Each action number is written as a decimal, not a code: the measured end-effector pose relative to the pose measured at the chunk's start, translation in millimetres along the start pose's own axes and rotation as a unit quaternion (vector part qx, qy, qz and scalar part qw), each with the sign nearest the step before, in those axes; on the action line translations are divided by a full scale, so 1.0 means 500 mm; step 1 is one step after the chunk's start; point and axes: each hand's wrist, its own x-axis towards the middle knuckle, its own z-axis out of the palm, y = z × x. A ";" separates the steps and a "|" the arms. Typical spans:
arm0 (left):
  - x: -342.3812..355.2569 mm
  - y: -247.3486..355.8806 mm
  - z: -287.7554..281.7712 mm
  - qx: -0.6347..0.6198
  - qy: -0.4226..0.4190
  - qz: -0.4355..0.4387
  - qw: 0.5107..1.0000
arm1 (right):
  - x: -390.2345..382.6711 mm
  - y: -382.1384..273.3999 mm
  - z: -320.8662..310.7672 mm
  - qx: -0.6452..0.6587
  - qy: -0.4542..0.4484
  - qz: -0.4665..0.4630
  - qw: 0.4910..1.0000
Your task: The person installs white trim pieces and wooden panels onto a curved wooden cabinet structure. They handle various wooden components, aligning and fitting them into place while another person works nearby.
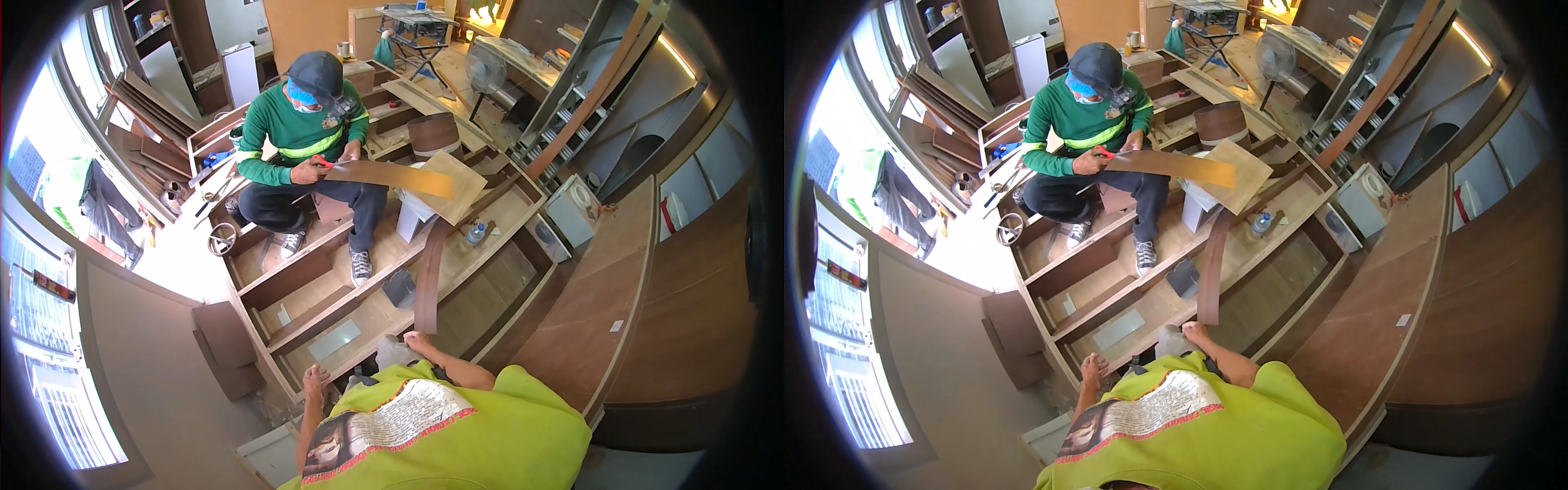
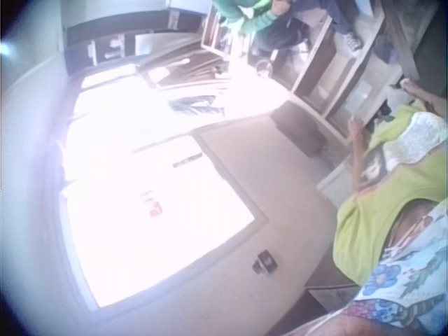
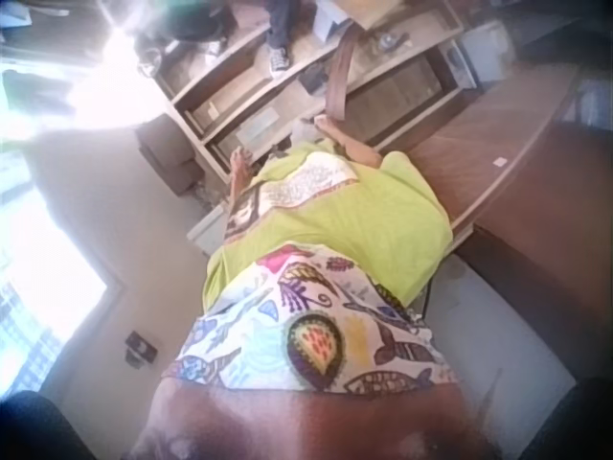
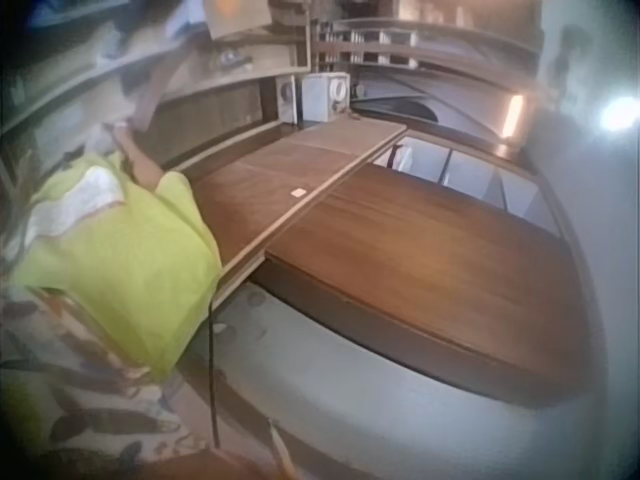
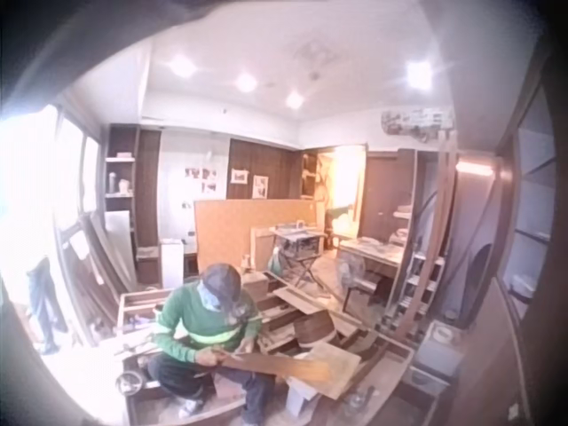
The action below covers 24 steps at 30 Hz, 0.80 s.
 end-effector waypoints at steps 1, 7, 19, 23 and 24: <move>-0.002 0.002 -0.003 0.001 0.001 0.003 1.000 | 0.000 -0.004 0.003 -0.007 0.002 -0.001 1.000; 0.008 -0.072 -0.045 -0.021 -0.011 -0.035 0.999 | 0.008 -0.017 0.012 -0.020 -0.014 -0.011 1.000; -0.073 -0.135 -0.029 -0.159 0.053 -0.052 0.984 | -0.012 -0.052 -0.001 -0.076 -0.053 -0.031 0.995; -0.042 -0.158 -0.058 -0.232 -0.107 -0.043 0.966 | -0.020 -0.064 -0.016 -0.086 -0.049 -0.019 0.995; -0.042 -0.149 -0.039 -0.228 -0.097 -0.054 0.967 | -0.015 -0.049 -0.025 -0.093 -0.043 -0.022 0.995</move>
